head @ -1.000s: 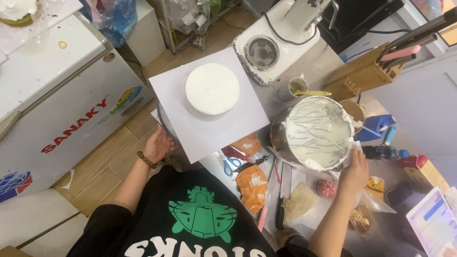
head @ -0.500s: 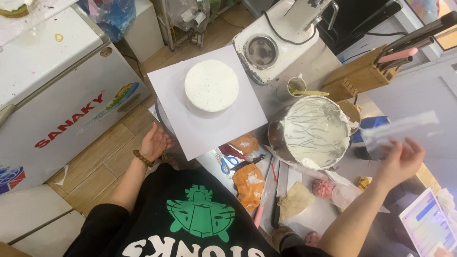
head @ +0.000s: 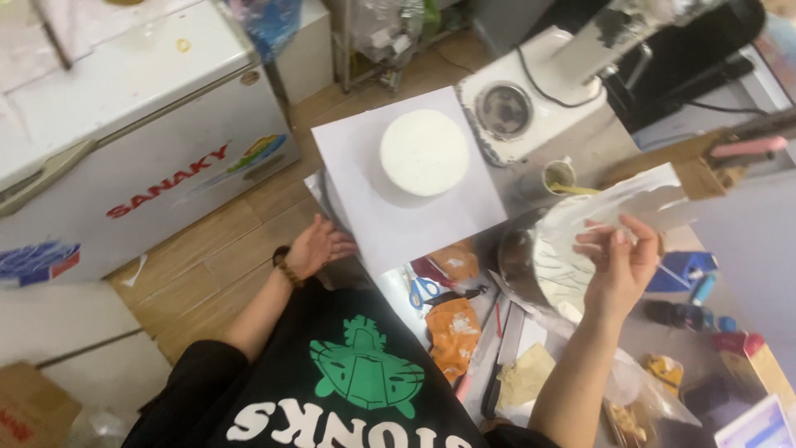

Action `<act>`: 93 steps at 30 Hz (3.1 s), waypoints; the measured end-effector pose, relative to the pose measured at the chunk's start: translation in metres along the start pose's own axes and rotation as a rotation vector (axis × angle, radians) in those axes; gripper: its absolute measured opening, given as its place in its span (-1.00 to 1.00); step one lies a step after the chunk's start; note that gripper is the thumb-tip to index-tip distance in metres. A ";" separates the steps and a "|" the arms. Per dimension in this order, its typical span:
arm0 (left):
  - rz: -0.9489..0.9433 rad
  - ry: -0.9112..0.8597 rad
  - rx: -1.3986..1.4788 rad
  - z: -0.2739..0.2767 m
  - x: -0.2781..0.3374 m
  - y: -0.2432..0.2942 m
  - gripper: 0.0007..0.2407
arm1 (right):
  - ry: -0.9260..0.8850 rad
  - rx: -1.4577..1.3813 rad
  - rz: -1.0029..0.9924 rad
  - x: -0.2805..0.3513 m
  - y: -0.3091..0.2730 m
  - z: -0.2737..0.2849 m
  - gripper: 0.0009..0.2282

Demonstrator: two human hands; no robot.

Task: Frosting a small round cake with white cream using a spatula.

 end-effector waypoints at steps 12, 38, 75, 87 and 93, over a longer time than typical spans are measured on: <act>-0.086 0.040 0.048 0.014 0.001 -0.001 -0.39 | -0.109 0.040 -0.062 0.042 0.091 -0.105 -0.53; 0.048 0.098 0.206 -0.009 -0.007 0.019 0.10 | -0.174 0.513 -0.007 0.104 0.129 -0.178 -0.72; 0.132 -0.113 0.320 0.028 -0.029 0.010 0.13 | -0.156 0.549 -0.050 0.114 0.131 -0.185 -0.71; 0.241 -0.138 0.269 -0.004 -0.029 0.002 0.02 | -0.146 0.472 -0.108 0.128 0.136 -0.170 -0.71; -0.132 0.009 0.210 0.027 -0.025 0.041 0.07 | -0.087 0.565 -0.092 0.139 0.115 -0.141 -0.76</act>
Point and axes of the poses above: each hand's wrist, its own x-axis away from the middle knuckle, its own z-axis out of the back of the hand, y = z × x, the point moved 1 cm from there along -x, towards the middle knuckle, and after that the axes turned 5 degrees about z, right-handed, at the moved point
